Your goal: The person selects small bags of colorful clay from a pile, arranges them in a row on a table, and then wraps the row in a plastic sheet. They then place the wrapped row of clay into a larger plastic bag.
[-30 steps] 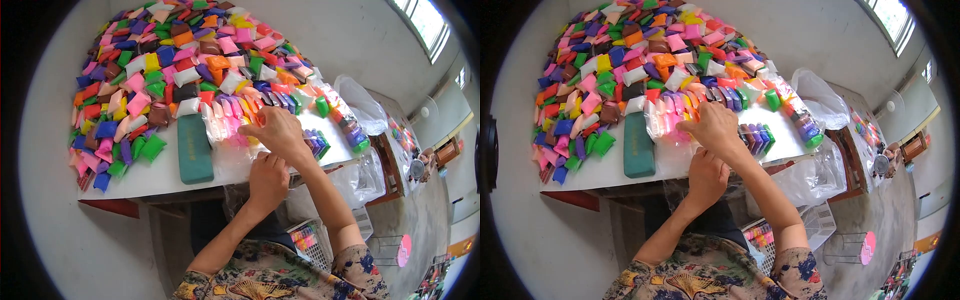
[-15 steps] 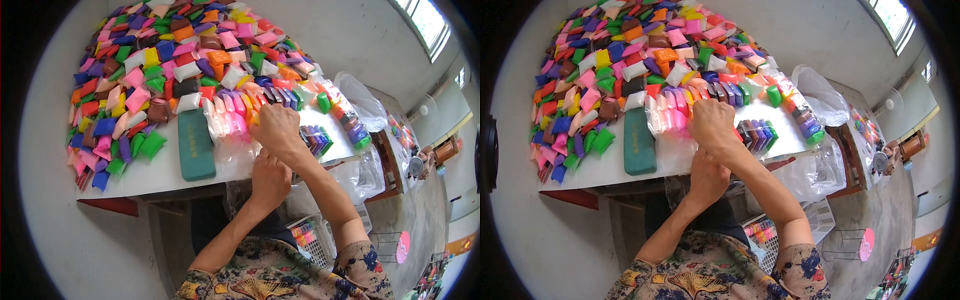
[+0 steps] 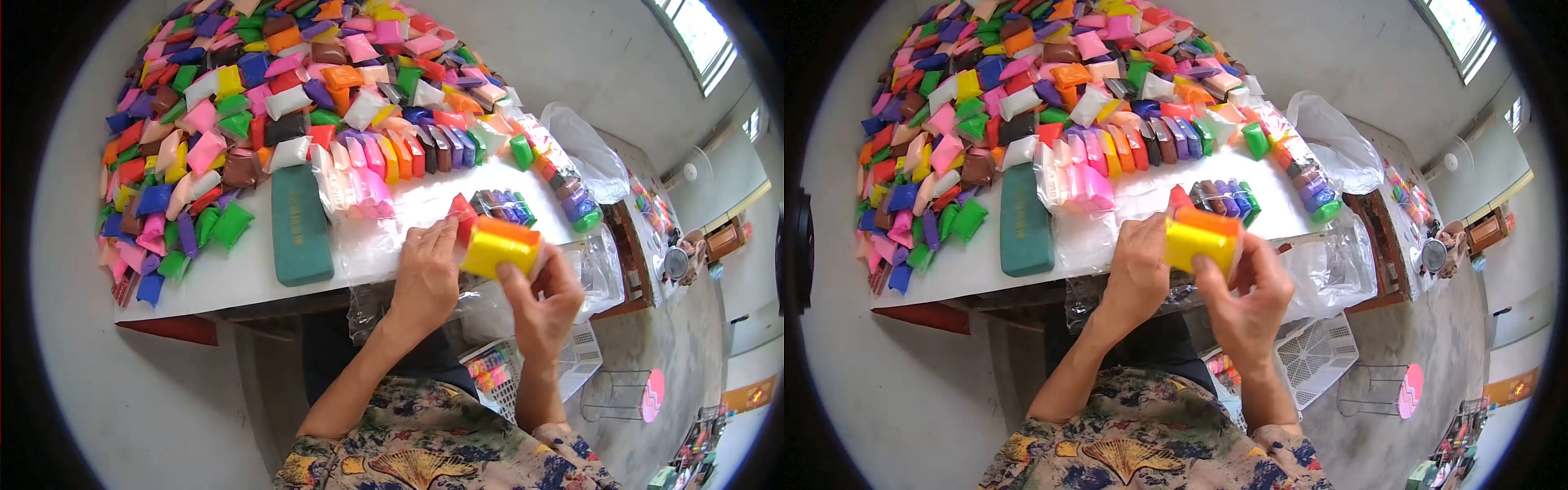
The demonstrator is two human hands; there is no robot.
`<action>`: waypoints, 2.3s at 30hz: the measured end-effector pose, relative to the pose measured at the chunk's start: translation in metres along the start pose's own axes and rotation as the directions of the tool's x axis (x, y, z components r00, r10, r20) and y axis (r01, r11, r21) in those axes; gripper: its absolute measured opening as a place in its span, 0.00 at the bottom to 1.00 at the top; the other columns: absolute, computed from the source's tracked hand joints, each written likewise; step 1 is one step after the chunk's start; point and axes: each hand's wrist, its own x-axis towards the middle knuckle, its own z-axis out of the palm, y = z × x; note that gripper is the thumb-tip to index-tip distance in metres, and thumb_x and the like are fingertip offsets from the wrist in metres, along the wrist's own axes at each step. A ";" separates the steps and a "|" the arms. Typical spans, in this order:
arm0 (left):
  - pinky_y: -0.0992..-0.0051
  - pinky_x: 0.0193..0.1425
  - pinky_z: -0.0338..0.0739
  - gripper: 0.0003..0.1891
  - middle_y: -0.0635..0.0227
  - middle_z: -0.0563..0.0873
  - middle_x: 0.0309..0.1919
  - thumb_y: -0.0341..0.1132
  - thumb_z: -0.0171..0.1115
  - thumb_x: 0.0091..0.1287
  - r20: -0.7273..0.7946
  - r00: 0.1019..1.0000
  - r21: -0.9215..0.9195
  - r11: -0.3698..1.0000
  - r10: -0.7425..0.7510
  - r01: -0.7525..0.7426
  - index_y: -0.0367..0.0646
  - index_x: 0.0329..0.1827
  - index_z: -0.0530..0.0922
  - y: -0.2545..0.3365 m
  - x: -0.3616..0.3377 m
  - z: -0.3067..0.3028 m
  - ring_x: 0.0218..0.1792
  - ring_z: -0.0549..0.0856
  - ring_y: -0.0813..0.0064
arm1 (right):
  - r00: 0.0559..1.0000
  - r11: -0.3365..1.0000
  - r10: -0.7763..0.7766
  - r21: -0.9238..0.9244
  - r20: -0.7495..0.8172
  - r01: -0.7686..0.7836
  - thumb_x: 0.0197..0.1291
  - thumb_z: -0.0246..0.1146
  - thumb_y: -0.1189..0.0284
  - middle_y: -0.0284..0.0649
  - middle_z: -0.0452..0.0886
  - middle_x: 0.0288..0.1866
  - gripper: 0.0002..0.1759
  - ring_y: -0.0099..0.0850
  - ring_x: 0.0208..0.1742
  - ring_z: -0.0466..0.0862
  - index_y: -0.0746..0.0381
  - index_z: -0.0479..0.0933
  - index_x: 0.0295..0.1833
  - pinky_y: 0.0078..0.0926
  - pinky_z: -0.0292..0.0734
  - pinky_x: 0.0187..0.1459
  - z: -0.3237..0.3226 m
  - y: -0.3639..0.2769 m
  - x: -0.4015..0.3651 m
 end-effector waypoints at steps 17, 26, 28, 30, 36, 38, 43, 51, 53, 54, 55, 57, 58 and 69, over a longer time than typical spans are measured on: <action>0.55 0.68 0.72 0.26 0.39 0.76 0.64 0.21 0.51 0.68 -0.264 0.957 0.021 0.992 -0.117 0.127 0.27 0.71 0.68 0.007 -0.007 0.000 0.64 0.76 0.40 | 0.938 0.911 -0.324 -0.308 -0.121 0.275 0.52 0.75 0.74 0.45 0.84 0.41 0.21 0.42 0.37 0.85 0.65 0.80 0.52 0.34 0.81 0.37 0.067 0.057 -0.011; 0.55 0.63 0.74 0.17 0.45 0.79 0.55 0.20 0.55 0.67 -0.346 0.923 -0.008 0.984 -0.167 0.175 0.30 0.59 0.75 0.006 -0.014 0.002 0.57 0.79 0.45 | 0.921 0.813 -0.383 -0.501 -0.075 0.297 0.55 0.76 0.66 0.41 0.79 0.36 0.18 0.41 0.33 0.82 0.62 0.78 0.46 0.35 0.77 0.31 0.071 0.060 -0.007; 0.57 0.61 0.76 0.16 0.48 0.82 0.51 0.19 0.54 0.67 -0.354 0.920 -0.045 0.986 -0.168 0.163 0.31 0.58 0.76 0.005 -0.015 0.002 0.54 0.81 0.47 | 0.924 0.801 -0.376 -0.527 -0.075 0.283 0.55 0.76 0.65 0.41 0.79 0.36 0.19 0.40 0.33 0.83 0.62 0.78 0.47 0.34 0.77 0.31 0.076 0.062 -0.006; 0.57 0.60 0.76 0.15 0.49 0.83 0.49 0.20 0.54 0.68 -0.349 0.922 -0.087 0.986 -0.167 0.145 0.32 0.57 0.77 0.003 -0.014 0.001 0.52 0.82 0.48 | 0.920 0.801 -0.384 -0.523 -0.079 0.290 0.56 0.76 0.65 0.41 0.79 0.36 0.20 0.40 0.33 0.83 0.62 0.78 0.48 0.34 0.77 0.31 0.077 0.061 -0.005; 0.53 0.64 0.74 0.22 0.42 0.81 0.56 0.20 0.55 0.64 -0.275 0.952 -0.008 0.990 -0.136 0.139 0.27 0.63 0.75 0.001 -0.015 -0.001 0.56 0.79 0.43 | 0.931 0.871 -0.357 -0.390 -0.081 0.300 0.57 0.74 0.73 0.40 0.81 0.35 0.17 0.39 0.33 0.84 0.64 0.78 0.49 0.33 0.78 0.31 0.066 0.057 -0.013; 0.54 0.64 0.74 0.23 0.43 0.81 0.56 0.20 0.55 0.63 -0.267 0.955 0.047 0.989 -0.125 0.143 0.26 0.64 0.75 0.002 -0.014 0.000 0.56 0.79 0.43 | 0.927 0.877 -0.367 -0.362 -0.076 0.317 0.57 0.72 0.76 0.40 0.82 0.34 0.15 0.38 0.33 0.84 0.64 0.78 0.49 0.33 0.78 0.32 0.070 0.062 -0.010; 0.54 0.63 0.74 0.25 0.43 0.81 0.57 0.20 0.55 0.61 -0.238 0.964 0.084 0.986 -0.121 0.144 0.25 0.65 0.75 0.003 -0.013 -0.002 0.55 0.79 0.44 | 0.926 0.867 -0.371 -0.383 -0.070 0.319 0.60 0.70 0.77 0.40 0.83 0.35 0.13 0.39 0.33 0.85 0.64 0.78 0.49 0.34 0.78 0.33 0.072 0.063 -0.007; 0.55 0.62 0.75 0.27 0.40 0.81 0.57 0.22 0.58 0.58 -0.217 0.974 0.152 0.984 -0.062 0.097 0.21 0.63 0.74 0.001 -0.013 0.002 0.53 0.79 0.46 | 0.939 0.882 -0.338 -0.367 -0.057 0.296 0.59 0.73 0.74 0.41 0.82 0.33 0.12 0.39 0.30 0.84 0.64 0.80 0.46 0.33 0.78 0.32 0.054 0.042 -0.003; 0.55 0.62 0.75 0.28 0.41 0.81 0.58 0.23 0.59 0.58 -0.234 0.972 0.171 0.983 -0.032 0.073 0.21 0.63 0.74 -0.001 -0.014 0.005 0.52 0.79 0.46 | 0.945 0.907 -0.328 -0.287 -0.022 0.308 0.58 0.73 0.74 0.41 0.82 0.32 0.12 0.38 0.28 0.83 0.64 0.81 0.46 0.32 0.78 0.31 0.051 0.016 0.004; 0.55 0.62 0.75 0.28 0.41 0.81 0.58 0.24 0.59 0.58 -0.240 0.971 0.180 0.982 -0.015 0.060 0.20 0.63 0.74 -0.002 -0.014 0.006 0.52 0.79 0.46 | 0.947 0.918 -0.322 -0.247 -0.006 0.311 0.58 0.73 0.75 0.41 0.82 0.31 0.12 0.38 0.27 0.83 0.64 0.81 0.46 0.31 0.77 0.30 0.051 0.005 0.009; 0.56 0.61 0.74 0.26 0.42 0.81 0.56 0.25 0.62 0.57 -0.231 0.973 0.187 0.982 0.010 0.034 0.22 0.60 0.76 -0.004 -0.014 0.008 0.52 0.79 0.48 | 0.943 0.914 -0.332 -0.235 0.032 0.330 0.58 0.73 0.71 0.42 0.84 0.32 0.12 0.38 0.26 0.84 0.65 0.81 0.44 0.31 0.77 0.31 0.054 -0.005 0.018; 0.56 0.60 0.73 0.22 0.44 0.82 0.54 0.25 0.63 0.56 -0.169 0.985 0.189 0.982 0.032 0.000 0.24 0.54 0.79 -0.002 -0.012 0.003 0.52 0.79 0.50 | 0.917 0.884 -0.386 -0.246 0.095 0.398 0.59 0.74 0.67 0.42 0.85 0.33 0.13 0.35 0.25 0.83 0.65 0.83 0.42 0.32 0.75 0.30 0.073 -0.006 0.040; 0.57 0.59 0.72 0.20 0.45 0.82 0.52 0.26 0.64 0.56 -0.135 0.990 0.188 0.982 0.045 -0.019 0.25 0.52 0.80 0.000 -0.012 0.001 0.52 0.78 0.51 | 0.903 0.868 -0.410 -0.252 0.124 0.429 0.59 0.74 0.65 0.42 0.86 0.34 0.14 0.34 0.25 0.83 0.65 0.84 0.42 0.33 0.74 0.29 0.083 -0.007 0.050; 0.59 0.53 0.71 0.10 0.55 0.81 0.37 0.25 0.63 0.55 -0.248 0.963 0.189 0.981 0.102 -0.055 0.31 0.40 0.82 0.003 -0.012 -0.002 0.44 0.76 0.56 | 0.889 0.753 -0.123 -0.542 0.441 0.373 0.55 0.69 0.45 0.49 0.85 0.28 0.30 0.45 0.34 0.86 0.66 0.83 0.32 0.44 0.77 0.41 0.139 -0.006 0.090</action>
